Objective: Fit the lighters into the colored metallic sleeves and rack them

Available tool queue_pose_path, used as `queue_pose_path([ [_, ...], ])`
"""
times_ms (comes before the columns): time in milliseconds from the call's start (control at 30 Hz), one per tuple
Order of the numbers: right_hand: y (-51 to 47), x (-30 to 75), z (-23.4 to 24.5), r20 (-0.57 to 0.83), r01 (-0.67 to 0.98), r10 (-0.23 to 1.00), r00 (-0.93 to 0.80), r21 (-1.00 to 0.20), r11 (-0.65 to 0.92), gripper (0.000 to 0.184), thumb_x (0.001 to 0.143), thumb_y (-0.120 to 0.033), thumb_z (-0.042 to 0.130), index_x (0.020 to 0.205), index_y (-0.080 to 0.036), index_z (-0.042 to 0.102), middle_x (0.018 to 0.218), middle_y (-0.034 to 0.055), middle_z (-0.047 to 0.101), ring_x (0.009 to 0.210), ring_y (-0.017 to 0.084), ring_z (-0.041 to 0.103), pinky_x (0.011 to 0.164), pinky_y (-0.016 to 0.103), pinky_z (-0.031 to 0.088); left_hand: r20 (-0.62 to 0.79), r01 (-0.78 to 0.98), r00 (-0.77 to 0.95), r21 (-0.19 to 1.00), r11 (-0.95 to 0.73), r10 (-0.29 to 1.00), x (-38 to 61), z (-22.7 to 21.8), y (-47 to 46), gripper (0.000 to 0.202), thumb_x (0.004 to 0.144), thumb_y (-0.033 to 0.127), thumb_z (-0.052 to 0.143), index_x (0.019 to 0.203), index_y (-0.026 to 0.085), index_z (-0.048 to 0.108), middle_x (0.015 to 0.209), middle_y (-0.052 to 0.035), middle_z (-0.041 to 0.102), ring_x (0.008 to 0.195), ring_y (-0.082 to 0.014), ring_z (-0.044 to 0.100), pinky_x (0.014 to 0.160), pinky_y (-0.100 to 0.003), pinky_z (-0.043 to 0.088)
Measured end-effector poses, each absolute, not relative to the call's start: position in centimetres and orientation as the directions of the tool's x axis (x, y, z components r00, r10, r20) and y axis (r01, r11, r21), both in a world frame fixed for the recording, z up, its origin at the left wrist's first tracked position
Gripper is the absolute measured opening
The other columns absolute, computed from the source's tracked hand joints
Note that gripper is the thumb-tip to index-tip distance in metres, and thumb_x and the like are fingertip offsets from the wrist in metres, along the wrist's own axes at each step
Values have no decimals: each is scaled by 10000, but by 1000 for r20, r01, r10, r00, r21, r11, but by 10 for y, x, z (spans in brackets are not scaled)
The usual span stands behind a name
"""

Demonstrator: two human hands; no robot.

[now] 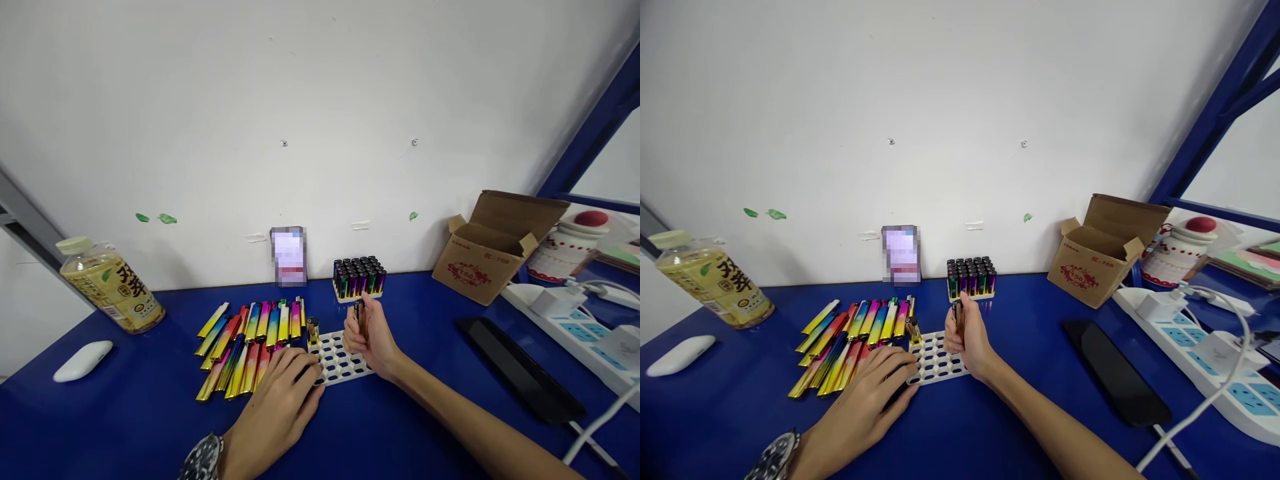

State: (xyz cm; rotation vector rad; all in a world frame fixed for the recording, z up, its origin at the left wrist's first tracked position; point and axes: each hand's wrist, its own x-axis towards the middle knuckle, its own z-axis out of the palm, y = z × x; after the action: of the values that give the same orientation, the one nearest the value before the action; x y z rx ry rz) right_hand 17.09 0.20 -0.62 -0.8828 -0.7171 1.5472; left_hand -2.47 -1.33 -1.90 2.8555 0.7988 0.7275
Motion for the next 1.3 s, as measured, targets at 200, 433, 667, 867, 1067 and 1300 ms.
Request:
queue_pose_path([
  [200,0,168,-9,-216,-531,975,47,-832,-159,551,856,-406,261,348,-206,332,287,-65,194,279,53,126,337,197,121,428,468,748,203,-860,507,-23,-18,-13,161,920,181,469,1013,198,599,1003,-63,645,966,-204,572,886,-392,492],
  [433,-1,166,-10,-222,-507,974,56,-846,-164,547,841,-389,261,331,-204,331,281,-59,200,271,49,132,331,192,133,435,467,745,201,-861,505,-24,-20,-13,161,921,188,471,1009,196,606,995,-62,645,964,-204,574,888,-388,496],
  [667,-1,165,-7,-240,-511,969,66,-842,-174,567,865,-350,217,332,-199,338,276,-53,204,262,46,131,330,194,126,415,462,756,210,-862,506,-24,-19,-12,165,928,182,459,1029,193,589,1013,-68,639,978,-211,567,889,-399,491],
  [867,-4,163,-14,-32,-388,994,109,-921,12,526,917,-531,308,551,-188,465,332,-79,311,285,55,203,347,196,196,416,459,757,211,-863,504,-24,-19,-12,156,926,188,464,1018,195,590,1013,-64,641,980,-206,573,888,-386,493],
  [1067,-8,164,-17,343,40,932,117,-939,341,356,918,-524,442,876,-189,554,713,17,599,645,145,552,617,262,436,448,456,752,175,-873,483,-26,-16,-12,148,924,214,481,1034,193,578,1053,-70,628,990,-213,563,892,-386,464],
  [1300,-14,165,-14,490,301,869,-64,-821,485,215,924,-286,488,925,-171,669,797,38,637,719,157,568,653,253,429,587,710,557,29,-703,588,-30,-11,-3,187,912,182,415,788,157,553,757,-57,600,730,-207,539,687,-366,418],
])
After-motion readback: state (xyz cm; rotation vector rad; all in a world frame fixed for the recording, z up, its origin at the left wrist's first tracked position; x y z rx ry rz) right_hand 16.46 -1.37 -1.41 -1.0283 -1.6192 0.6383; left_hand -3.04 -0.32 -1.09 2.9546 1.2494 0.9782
